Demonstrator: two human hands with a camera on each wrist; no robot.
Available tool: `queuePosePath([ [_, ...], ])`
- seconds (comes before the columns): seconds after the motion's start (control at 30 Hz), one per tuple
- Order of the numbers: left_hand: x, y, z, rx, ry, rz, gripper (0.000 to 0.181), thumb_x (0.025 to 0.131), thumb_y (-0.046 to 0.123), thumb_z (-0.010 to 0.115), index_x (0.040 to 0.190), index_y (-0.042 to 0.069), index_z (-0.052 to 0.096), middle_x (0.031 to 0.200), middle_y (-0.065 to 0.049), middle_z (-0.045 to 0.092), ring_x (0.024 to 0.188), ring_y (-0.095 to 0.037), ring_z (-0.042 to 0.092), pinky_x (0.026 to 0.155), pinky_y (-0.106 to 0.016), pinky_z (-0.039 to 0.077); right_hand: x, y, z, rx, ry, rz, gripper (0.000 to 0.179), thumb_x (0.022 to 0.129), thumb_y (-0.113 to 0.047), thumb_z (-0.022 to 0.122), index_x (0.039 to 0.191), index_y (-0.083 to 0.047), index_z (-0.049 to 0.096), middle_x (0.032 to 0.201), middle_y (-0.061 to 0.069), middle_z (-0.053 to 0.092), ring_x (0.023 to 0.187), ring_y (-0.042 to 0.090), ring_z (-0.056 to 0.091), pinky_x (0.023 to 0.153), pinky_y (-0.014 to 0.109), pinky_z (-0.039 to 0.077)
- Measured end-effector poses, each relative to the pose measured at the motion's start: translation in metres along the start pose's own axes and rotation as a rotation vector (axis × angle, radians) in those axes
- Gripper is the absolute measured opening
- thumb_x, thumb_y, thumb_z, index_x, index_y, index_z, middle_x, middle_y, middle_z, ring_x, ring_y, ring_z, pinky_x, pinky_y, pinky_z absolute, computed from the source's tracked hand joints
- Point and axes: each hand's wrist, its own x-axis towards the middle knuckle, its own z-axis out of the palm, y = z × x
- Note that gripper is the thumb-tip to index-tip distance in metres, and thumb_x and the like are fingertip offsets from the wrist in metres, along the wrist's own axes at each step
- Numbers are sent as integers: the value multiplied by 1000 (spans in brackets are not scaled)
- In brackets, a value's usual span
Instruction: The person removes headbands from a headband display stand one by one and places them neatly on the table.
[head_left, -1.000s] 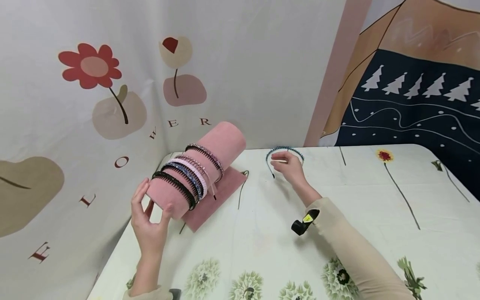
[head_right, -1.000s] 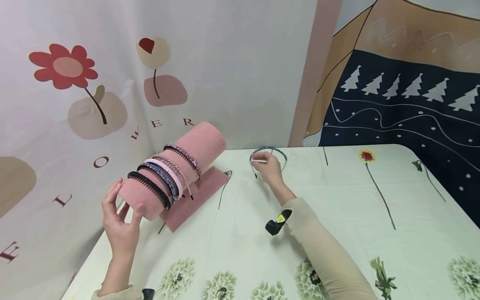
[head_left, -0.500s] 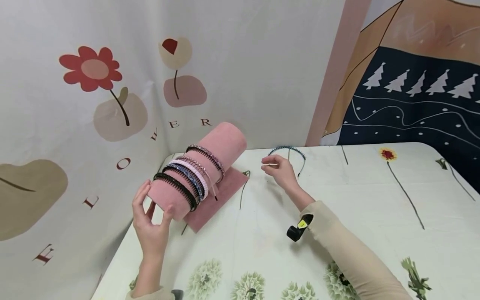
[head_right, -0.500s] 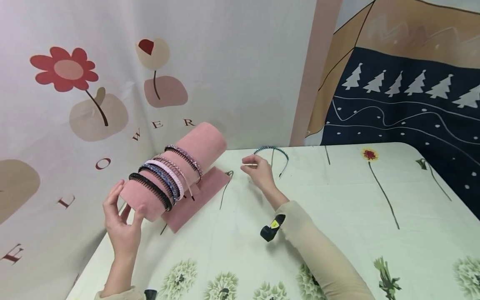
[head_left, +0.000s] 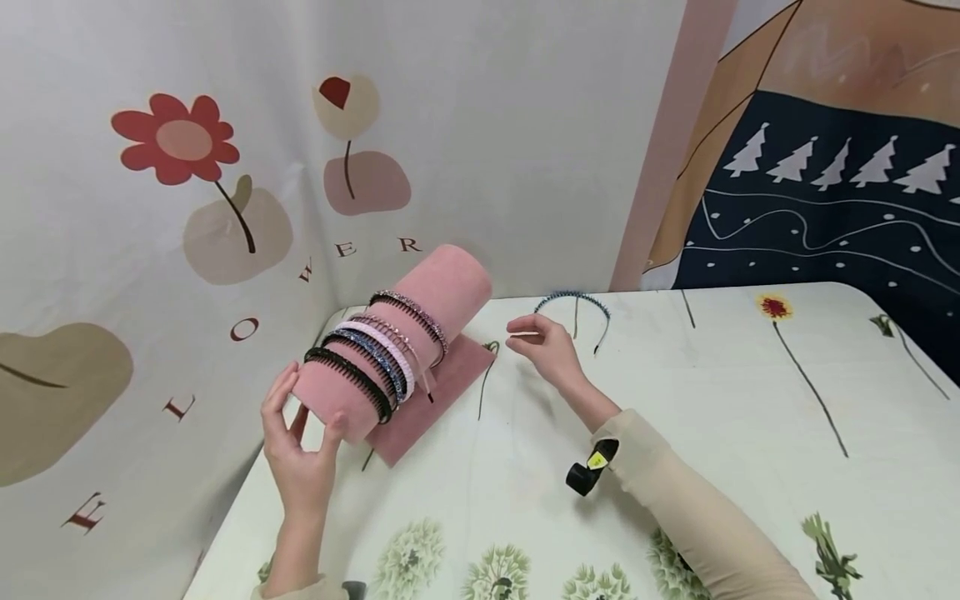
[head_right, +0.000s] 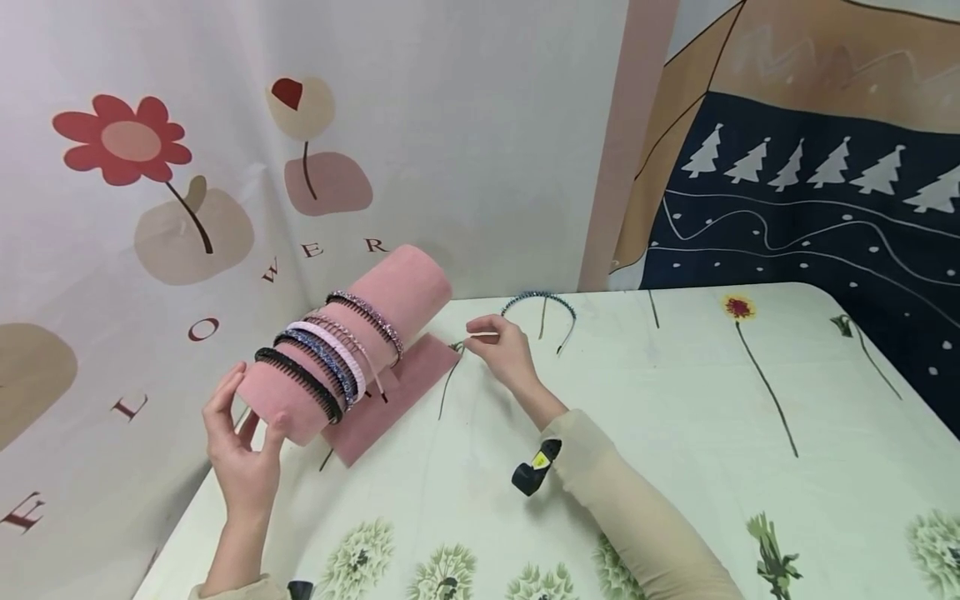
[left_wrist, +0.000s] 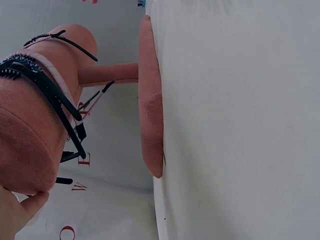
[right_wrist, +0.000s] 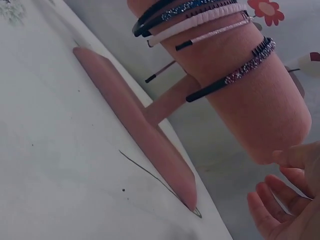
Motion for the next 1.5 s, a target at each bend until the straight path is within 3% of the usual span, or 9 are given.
queuePosePath([
  [0.7, 0, -10, -1, -4, -3, -3, 66, 81, 8, 77, 136, -11, 47, 147, -15, 50, 139, -19, 46, 107, -16, 44, -10, -17, 44, 43, -69, -144, 29, 87, -10, 73, 114, -3, 69, 115, 14, 72, 106, 30, 70, 87, 33, 60],
  [1.0, 1, -12, 0, 1, -9, -4, 67, 81, 9, 77, 137, -11, 46, 147, -15, 50, 138, -18, 46, 107, -15, 44, -10, -24, 61, 99, -83, -174, 27, 85, -5, 74, 111, 0, 68, 113, 19, 71, 104, 30, 72, 91, 32, 59],
  [1.23, -2, -11, -1, -2, -10, -9, 66, 80, 7, 77, 136, -11, 47, 147, -14, 50, 138, -17, 46, 107, -15, 44, -13, -24, 72, 135, -33, -187, 21, 84, -3, 75, 103, 1, 66, 105, 19, 71, 97, 29, 71, 86, 28, 60],
  [1.5, -2, -10, -4, -1, -14, -17, 67, 79, 3, 77, 137, -9, 47, 148, -13, 50, 139, -18, 45, 107, -15, 44, -17, -24, 80, 99, 0, -203, 13, 86, -4, 73, 96, -2, 67, 99, 15, 70, 94, 22, 70, 81, 22, 59],
])
